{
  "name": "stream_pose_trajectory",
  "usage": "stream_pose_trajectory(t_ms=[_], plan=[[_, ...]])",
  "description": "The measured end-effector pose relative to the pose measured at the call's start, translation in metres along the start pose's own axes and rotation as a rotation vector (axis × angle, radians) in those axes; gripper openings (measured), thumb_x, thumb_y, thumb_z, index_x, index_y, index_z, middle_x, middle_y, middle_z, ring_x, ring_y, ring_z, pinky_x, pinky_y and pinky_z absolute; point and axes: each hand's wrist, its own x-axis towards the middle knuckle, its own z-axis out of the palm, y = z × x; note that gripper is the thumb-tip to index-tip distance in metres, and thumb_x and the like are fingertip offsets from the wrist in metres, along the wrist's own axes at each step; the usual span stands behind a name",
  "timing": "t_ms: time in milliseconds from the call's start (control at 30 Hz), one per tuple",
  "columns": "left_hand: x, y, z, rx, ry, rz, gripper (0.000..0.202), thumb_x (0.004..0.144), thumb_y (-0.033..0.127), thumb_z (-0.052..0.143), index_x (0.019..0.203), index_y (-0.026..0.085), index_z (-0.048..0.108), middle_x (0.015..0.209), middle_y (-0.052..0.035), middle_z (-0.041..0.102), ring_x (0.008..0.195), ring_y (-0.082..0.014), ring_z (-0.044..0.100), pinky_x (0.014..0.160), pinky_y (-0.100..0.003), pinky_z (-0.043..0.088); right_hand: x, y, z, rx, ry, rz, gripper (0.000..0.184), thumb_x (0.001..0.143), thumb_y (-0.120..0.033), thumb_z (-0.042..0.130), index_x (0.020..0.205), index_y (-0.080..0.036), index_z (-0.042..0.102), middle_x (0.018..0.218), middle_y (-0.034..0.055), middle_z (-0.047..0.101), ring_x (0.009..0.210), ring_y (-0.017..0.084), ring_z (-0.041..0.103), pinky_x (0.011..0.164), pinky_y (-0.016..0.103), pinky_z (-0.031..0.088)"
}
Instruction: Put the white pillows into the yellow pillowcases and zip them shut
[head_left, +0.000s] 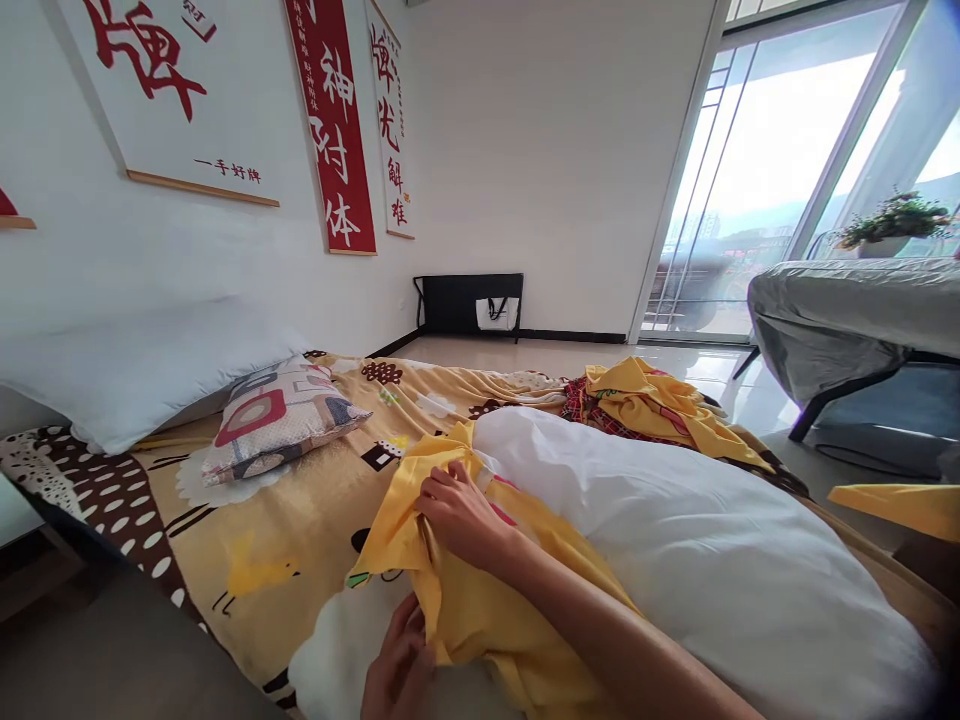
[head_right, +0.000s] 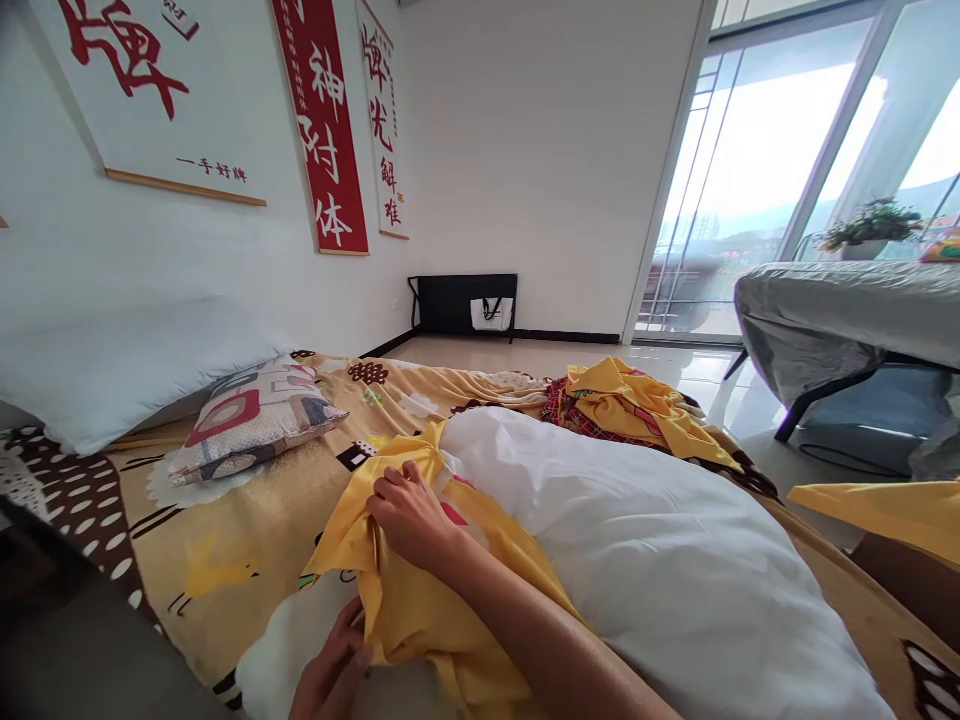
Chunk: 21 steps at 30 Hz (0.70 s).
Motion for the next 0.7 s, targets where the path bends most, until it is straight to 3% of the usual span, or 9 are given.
stream_pose_trajectory(t_ms=[100, 200, 333, 467, 600, 700], plan=[[0.023, 0.010, -0.005, -0.349, -0.065, -0.306, 0.020, 0.065, 0.037, 0.075, 0.064, 0.018, 0.067, 0.099, -0.0116, 0.069, 0.108, -0.0318, 0.059, 0.096, -0.040, 0.045, -0.005, -0.004, -0.001, 0.043, 0.033, 0.036, 0.014, 0.092, -0.013, 0.048, 0.088, -0.019, 0.060, 0.090, 0.0031, 0.062, 0.088, 0.016, 0.048, 0.082, 0.032, 0.028], [0.049, 0.021, -0.001, -0.498, -0.009, -0.456, 0.026, 0.072, 0.035, 0.069, 0.094, 0.021, 0.070, 0.099, -0.0082, 0.071, 0.109, -0.0286, 0.060, 0.100, -0.041, 0.044, -0.015, -0.007, -0.007, 0.032, 0.018, 0.223, 0.011, 0.089, -0.017, 0.051, 0.095, -0.017, 0.060, 0.100, 0.0063, 0.062, 0.092, 0.018, 0.050, 0.082, 0.033, 0.030], [0.068, 0.027, 0.009, -0.480, -0.053, -0.439, 0.046, 0.072, 0.030, 0.070, 0.116, 0.023, 0.062, 0.109, -0.0069, 0.069, 0.117, -0.0272, 0.056, 0.104, -0.039, 0.041, -0.032, -0.014, -0.011, 0.078, -0.145, 0.416, 0.024, 0.094, -0.027, 0.046, 0.080, -0.018, 0.063, 0.088, 0.0058, 0.064, 0.088, 0.019, 0.054, 0.081, 0.034, 0.033], [0.069, 0.021, 0.015, -0.367, -0.017, -0.337, 0.060, 0.064, 0.026, 0.078, 0.121, 0.022, 0.059, 0.109, -0.0069, 0.069, 0.111, -0.0265, 0.059, 0.100, -0.038, 0.045, -0.045, -0.029, -0.005, 0.171, -0.164, 0.416, 0.021, 0.091, -0.035, 0.052, 0.093, -0.019, 0.064, 0.098, 0.0061, 0.064, 0.097, 0.021, 0.054, 0.087, 0.035, 0.035], [0.070, 0.021, 0.021, -0.395, 0.086, -0.244, 0.058, 0.061, 0.020, 0.078, 0.116, 0.020, 0.061, 0.103, -0.0062, 0.070, 0.102, -0.0233, 0.064, 0.093, -0.034, 0.051, -0.050, -0.034, 0.010, 0.194, -0.116, 0.448, 0.009, 0.087, -0.024, 0.057, 0.091, -0.019, 0.063, 0.100, 0.0058, 0.064, 0.097, 0.022, 0.054, 0.087, 0.035, 0.036], [0.075, 0.029, 0.024, -0.509, 0.104, -0.221, 0.046, 0.070, 0.021, 0.073, 0.115, 0.021, 0.064, 0.103, -0.0063, 0.071, 0.100, -0.0218, 0.065, 0.089, -0.031, 0.053, -0.055, -0.030, 0.023, 0.216, -0.078, 0.509, 0.008, 0.085, -0.015, 0.056, 0.086, -0.019, 0.062, 0.091, 0.0032, 0.064, 0.090, 0.020, 0.056, 0.082, 0.032, 0.039]])
